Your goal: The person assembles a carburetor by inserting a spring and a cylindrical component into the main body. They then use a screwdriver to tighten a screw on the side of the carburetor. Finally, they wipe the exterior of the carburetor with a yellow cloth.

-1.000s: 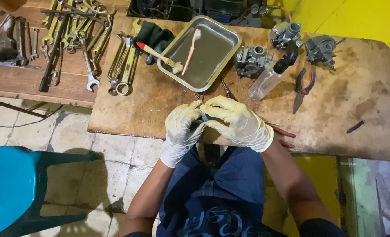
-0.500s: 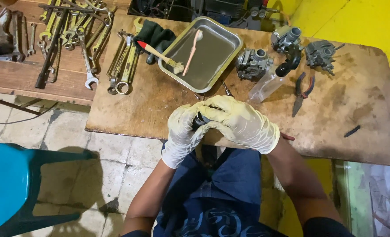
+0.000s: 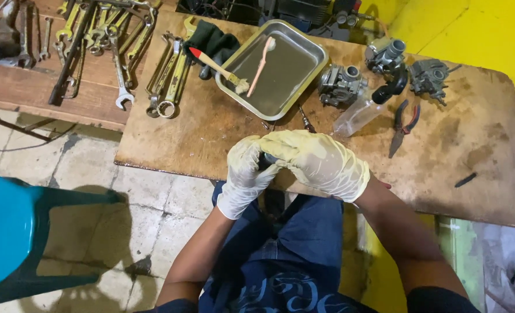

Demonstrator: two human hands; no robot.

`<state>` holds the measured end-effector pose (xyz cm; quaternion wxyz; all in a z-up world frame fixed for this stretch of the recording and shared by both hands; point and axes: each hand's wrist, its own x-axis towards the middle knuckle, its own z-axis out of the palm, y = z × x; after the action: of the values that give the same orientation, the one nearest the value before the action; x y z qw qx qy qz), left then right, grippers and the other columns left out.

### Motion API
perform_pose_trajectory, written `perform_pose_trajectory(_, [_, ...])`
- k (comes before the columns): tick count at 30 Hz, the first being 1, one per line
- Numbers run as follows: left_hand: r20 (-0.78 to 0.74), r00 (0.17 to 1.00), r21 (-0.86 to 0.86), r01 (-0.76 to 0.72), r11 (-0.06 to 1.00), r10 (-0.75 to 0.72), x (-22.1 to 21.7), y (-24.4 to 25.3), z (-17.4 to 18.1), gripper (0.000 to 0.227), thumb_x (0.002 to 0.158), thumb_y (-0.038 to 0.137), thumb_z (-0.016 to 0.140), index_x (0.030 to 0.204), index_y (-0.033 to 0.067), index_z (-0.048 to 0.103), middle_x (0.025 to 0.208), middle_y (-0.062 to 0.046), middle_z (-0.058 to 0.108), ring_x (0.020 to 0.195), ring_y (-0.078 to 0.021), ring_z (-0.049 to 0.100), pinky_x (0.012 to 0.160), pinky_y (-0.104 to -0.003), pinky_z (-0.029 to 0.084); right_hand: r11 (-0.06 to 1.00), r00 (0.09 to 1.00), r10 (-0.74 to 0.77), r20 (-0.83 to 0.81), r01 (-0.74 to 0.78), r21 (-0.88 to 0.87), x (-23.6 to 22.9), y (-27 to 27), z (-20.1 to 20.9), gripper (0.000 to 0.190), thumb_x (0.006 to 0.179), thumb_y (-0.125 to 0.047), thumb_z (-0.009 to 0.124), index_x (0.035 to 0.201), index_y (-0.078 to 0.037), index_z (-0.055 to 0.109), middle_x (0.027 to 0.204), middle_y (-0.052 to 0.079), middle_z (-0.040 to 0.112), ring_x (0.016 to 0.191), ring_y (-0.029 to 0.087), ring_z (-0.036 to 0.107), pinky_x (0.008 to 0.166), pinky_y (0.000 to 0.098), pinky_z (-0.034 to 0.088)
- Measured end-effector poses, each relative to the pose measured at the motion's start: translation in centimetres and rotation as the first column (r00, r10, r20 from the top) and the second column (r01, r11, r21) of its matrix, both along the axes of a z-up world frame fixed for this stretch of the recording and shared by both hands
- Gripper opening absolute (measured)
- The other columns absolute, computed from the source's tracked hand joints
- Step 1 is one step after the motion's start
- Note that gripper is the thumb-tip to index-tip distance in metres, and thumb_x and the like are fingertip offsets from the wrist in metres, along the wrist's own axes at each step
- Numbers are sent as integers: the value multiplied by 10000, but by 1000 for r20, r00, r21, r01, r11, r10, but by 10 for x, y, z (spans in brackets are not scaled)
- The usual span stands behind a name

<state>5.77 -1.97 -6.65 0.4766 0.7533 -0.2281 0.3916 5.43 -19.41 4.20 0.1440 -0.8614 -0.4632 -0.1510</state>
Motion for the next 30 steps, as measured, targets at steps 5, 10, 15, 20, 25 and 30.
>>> perform_pose_trajectory(5, [-34,995,-71,95,993,-98,-2,2,1,629,842,346,847,1278,72,486,1105,-52,740,951,-279,722,892,-390,574,992,997,-57,47,62,-110,38,-33,-136,535,958,-400,633,1452,-206,568,1384,59,599,1113,267,601,876,397,544])
perform_pose_trajectory(10, [-2,995,-55,96,994,-96,-1,-4,4,988,903,347,799,1581,-83,222,1314,-137,718,1076,-339,718,973,-441,546,991,998,-47,-44,41,-127,-3,-3,-14,612,943,-239,679,1504,-74,499,1362,219,567,1048,388,556,861,491,516])
perform_pose_trajectory(15, [-98,980,-49,166,985,-170,3,-3,5,1150,784,246,908,1592,-61,150,1327,-171,697,1052,-390,714,926,-498,564,981,949,-163,-270,126,-149,32,-15,-119,398,988,-374,587,1281,-106,607,1136,166,618,977,370,586,870,459,506])
perform_pose_trajectory(20, [-106,977,-66,179,982,-185,2,0,8,1174,766,237,925,1587,-84,150,1255,-192,719,1014,-396,723,892,-492,573,913,834,-370,-409,244,-328,20,-2,-35,332,952,-597,396,1068,-324,545,939,-92,686,923,232,693,732,391,542])
perform_pose_trajectory(25, [-153,957,-138,224,965,-244,5,2,2,1146,776,223,906,1575,-100,150,1214,-230,722,1014,-430,718,899,-529,567,902,884,-355,-304,238,-360,35,-28,-93,419,931,-643,399,1129,-301,536,920,-100,672,905,226,697,721,390,549])
perform_pose_trajectory(30, [-149,969,-133,180,975,-199,8,-3,-11,1140,799,406,878,1583,-74,203,1209,-179,732,1024,-360,729,903,-449,578,880,934,-328,-144,246,-406,42,-39,-155,563,899,-713,405,1221,-266,522,890,-112,652,878,217,702,706,387,560])
